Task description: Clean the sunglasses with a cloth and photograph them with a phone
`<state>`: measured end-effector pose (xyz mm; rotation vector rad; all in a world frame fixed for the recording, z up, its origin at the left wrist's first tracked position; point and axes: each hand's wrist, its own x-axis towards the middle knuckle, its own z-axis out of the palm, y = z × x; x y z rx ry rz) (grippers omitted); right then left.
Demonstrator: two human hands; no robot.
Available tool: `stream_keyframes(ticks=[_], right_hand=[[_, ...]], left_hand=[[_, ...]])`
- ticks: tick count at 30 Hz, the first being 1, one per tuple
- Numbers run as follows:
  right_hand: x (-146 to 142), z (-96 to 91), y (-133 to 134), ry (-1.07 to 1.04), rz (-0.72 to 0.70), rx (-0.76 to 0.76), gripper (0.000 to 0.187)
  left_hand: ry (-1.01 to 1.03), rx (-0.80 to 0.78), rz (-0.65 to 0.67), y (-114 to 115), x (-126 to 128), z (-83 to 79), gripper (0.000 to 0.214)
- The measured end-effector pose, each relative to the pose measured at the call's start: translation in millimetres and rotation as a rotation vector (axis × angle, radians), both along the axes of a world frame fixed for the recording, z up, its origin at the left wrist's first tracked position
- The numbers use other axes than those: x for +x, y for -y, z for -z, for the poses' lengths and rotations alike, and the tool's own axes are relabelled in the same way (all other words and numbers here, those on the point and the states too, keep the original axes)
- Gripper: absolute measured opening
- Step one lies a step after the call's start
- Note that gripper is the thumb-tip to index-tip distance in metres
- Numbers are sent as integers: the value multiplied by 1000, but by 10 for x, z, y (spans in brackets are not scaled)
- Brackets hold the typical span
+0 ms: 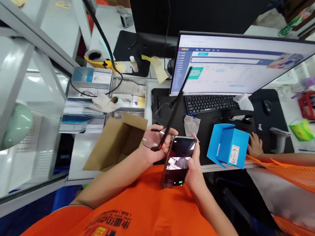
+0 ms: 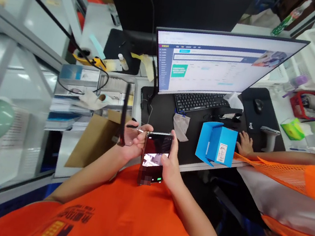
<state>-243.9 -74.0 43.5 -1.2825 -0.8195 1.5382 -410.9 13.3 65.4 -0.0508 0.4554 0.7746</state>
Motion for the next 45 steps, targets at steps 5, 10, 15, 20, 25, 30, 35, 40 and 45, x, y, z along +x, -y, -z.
stream_keyframes(ticks=[5, 10, 15, 20, 25, 30, 35, 40, 45], right_hand=[[20, 84, 52, 17, 51, -51, 51], [-13, 133, 5, 86, 102, -112, 45], [-102, 129, -56, 132, 139, -93, 48], [-122, 134, -52, 150, 162, -111, 47], [-64, 119, -16, 29, 166, -177, 54], [6, 209, 2, -19, 157, -179, 62], [136, 339, 152, -145, 15, -118, 68], [204, 368, 378, 63, -241, -62, 91], [190, 409, 415, 324, -277, -71, 103]], left_hand=[[-24, 34, 108, 89, 28, 130, 30], [-40, 61, 191, 161, 46, 144, 28], [-47, 69, 214, 144, 45, 124, 30], [-52, 25, 220, 138, 60, 151, 33], [-44, -44, 225, 110, 80, 222, 35], [-29, -116, 229, 43, 114, 258, 36], [-12, -188, 237, -3, 103, 312, 39], [13, -262, 185, -31, 56, 413, 41], [28, -307, 158, -48, 80, 446, 43]])
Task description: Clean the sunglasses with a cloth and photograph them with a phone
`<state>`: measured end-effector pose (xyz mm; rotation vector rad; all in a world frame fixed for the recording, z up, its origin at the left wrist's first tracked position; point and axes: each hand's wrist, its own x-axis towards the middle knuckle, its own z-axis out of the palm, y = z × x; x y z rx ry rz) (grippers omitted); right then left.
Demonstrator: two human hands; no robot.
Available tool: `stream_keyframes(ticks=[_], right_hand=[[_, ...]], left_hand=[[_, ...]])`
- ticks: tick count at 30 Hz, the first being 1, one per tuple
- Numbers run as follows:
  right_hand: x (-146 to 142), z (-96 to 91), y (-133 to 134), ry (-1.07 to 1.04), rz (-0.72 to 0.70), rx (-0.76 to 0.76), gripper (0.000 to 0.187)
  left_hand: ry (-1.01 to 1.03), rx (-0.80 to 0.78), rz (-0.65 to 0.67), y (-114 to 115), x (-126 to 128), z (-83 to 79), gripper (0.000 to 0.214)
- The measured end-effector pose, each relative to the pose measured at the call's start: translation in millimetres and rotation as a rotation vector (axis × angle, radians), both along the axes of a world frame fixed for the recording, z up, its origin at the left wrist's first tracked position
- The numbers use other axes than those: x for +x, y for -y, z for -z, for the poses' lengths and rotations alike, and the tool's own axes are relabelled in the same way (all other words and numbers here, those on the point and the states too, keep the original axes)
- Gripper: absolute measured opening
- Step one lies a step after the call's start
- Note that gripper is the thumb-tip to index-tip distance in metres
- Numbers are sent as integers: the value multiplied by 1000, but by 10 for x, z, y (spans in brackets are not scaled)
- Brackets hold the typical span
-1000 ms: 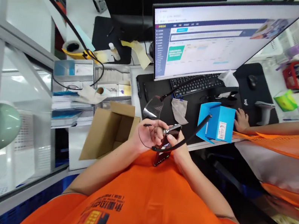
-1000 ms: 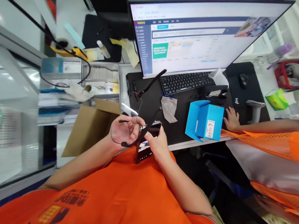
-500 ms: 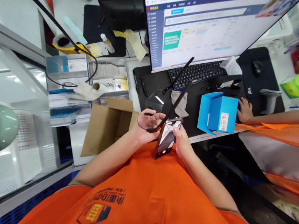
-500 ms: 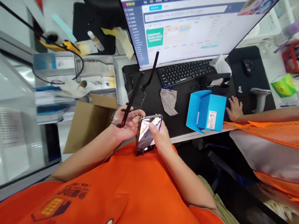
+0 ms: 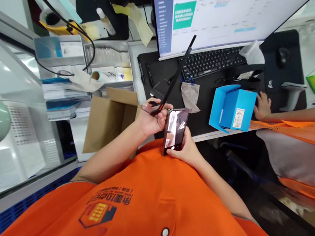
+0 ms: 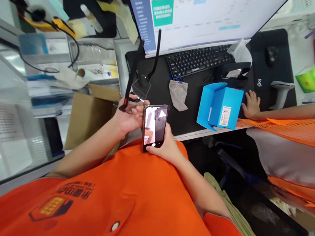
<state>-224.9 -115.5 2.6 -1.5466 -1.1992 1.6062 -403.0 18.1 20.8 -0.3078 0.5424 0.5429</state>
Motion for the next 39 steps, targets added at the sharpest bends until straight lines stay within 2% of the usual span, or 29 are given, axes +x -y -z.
stream_keyframes(ticks=[3, 5, 7, 10, 13, 18, 21, 25, 29, 33, 36, 39], right_hand=[[5, 19, -26, 5, 13, -8, 103], [24, 21, -47, -81, 6, -14, 104], [53, 24, -70, -264, 5, -46, 99], [100, 52, -105, -561, 72, -139, 82], [139, 102, -122, -748, 110, -245, 72], [185, 83, -89, -910, 130, -349, 84], [246, -26, -47, -927, 153, -360, 80], [455, -265, -17, -882, 106, -381, 89], [751, -590, -112, -731, 71, -253, 90], [840, -926, -419, -618, -99, -163, 92], [691, -1092, -754, -510, -191, -79, 93], [475, -1167, -1065, -445, -297, -20, 87]], left_hand=[[4, 8, 4, -7, 10, -4, 43], [10, 5, -2, -11, -1, -5, 43], [14, -6, -18, -13, -20, 0, 42], [38, -20, -25, -15, -42, 17, 41], [67, -17, -11, -17, -35, 41, 42], [86, 28, 20, -40, 9, 65, 42], [97, 80, 47, -58, 29, 55, 43], [109, 151, 83, -64, 20, 15, 42], [107, 216, 120, -56, -12, -43, 40], [109, 264, 140, -52, -26, -107, 37], [117, 284, 155, -49, -33, -149, 32], [113, 297, 144, -41, -50, -191, 27]])
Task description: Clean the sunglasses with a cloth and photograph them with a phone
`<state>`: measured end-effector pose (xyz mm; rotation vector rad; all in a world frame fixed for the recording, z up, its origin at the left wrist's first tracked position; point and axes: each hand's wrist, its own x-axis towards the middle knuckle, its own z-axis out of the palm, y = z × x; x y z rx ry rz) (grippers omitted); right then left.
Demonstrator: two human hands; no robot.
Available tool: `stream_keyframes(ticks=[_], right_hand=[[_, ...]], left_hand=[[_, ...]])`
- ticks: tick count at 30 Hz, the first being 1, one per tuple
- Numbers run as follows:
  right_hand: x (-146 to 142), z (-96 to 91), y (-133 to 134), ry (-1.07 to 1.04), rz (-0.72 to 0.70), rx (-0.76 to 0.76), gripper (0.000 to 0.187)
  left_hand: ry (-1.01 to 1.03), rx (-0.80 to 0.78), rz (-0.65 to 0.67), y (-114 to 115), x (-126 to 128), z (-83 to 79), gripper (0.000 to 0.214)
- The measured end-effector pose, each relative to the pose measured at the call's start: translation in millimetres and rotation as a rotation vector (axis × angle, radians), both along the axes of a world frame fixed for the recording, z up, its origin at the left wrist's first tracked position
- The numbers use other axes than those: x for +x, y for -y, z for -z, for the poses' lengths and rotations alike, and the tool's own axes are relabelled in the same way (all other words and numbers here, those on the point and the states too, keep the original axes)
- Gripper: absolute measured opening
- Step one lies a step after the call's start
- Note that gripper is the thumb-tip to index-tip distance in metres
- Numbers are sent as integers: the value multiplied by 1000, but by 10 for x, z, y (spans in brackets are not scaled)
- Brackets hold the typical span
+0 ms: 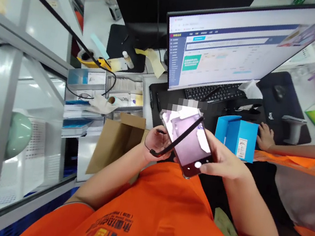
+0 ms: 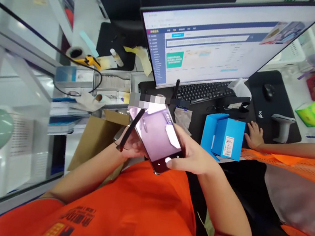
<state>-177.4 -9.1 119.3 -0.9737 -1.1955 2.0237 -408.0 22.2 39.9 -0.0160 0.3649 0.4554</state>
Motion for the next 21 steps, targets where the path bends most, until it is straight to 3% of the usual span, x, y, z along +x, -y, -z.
stream_keyframes(ticks=[4, 8, 14, 21], right_hand=[[-183, -17, -236, 1, -116, 32, 75], [-213, 11, -294, -14, -165, 25, 68], [-178, 14, -296, -63, -120, 36, 75], [-159, -56, -297, -54, -121, 102, 64]], left_hand=[[-18, 22, -38, -10, -38, -79, 35], [-58, 6, -52, -51, -92, -151, 45], [-86, -28, -47, -127, -94, -232, 51], [-75, -38, -34, -181, 7, -394, 41]])
